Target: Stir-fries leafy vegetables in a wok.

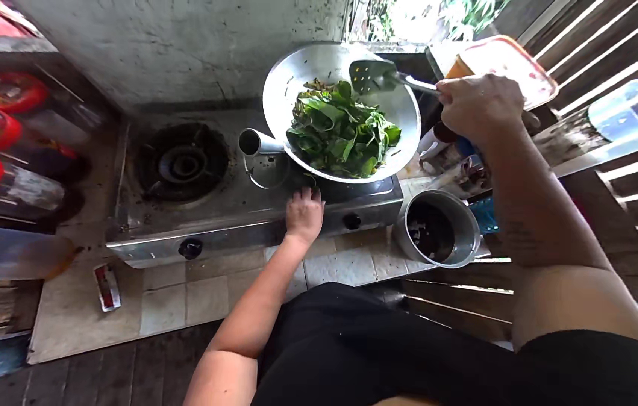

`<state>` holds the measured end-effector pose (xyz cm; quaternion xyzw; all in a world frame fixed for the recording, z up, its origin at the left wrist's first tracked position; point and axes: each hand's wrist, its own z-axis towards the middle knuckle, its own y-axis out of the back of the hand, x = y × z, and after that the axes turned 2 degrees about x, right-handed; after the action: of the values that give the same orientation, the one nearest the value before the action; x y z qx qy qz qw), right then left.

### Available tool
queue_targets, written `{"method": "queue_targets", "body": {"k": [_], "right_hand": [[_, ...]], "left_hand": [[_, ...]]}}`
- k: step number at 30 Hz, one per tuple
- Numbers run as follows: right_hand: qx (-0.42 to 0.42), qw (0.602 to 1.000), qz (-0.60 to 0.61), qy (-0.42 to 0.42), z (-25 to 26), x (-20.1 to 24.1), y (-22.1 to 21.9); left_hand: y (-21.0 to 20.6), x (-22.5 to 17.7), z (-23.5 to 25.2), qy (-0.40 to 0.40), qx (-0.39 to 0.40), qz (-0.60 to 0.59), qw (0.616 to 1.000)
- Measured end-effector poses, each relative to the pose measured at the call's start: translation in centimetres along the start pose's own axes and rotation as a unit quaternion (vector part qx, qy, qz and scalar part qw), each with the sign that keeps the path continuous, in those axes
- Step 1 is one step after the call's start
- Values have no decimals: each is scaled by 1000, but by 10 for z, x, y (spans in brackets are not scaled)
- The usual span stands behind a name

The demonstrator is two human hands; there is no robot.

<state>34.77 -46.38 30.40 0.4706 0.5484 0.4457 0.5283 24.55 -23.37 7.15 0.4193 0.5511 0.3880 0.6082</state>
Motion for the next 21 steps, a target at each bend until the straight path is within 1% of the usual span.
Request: {"method": "queue_targets", "body": {"k": [2,3,5,6,8,10,11,13,14,16,18,19,20,21], "right_hand": [[28,999,22,-40,31,0,-3],[45,997,32,-55,51,-1,-8],[66,995,59,-54,99,-5,-29],[70,994,77,-42,117,-5,-37],[88,990,110,15,141,3,-52],[135,974,167,78,158,14,-66],[157,963,196,98,162,19,-71],[179,948,224,138,162,23,-73],[176,948,210,162,162,21,-69],[140,956,146,213,152,10,-51],[95,960,85,249,129,-6,-33],[70,960,74,259,115,-15,-30],[47,962,67,260,95,-23,-26],[28,969,49,241,71,-28,-22]], "left_hand": [[1,-2,6,22,28,14,999],[0,-3,7,29,27,18,999],[-3,-3,7,40,18,23,999],[-4,-4,8,48,27,30,998],[-2,-6,9,67,47,45,996],[0,-8,10,88,49,44,994],[0,-9,10,98,37,41,994],[2,-8,8,119,17,48,992],[2,-7,7,130,15,53,990],[3,-3,5,151,13,54,987],[4,0,3,159,-1,56,986],[4,1,3,156,-10,64,986],[3,3,3,147,-21,76,986],[2,4,3,139,-25,83,986]]}}
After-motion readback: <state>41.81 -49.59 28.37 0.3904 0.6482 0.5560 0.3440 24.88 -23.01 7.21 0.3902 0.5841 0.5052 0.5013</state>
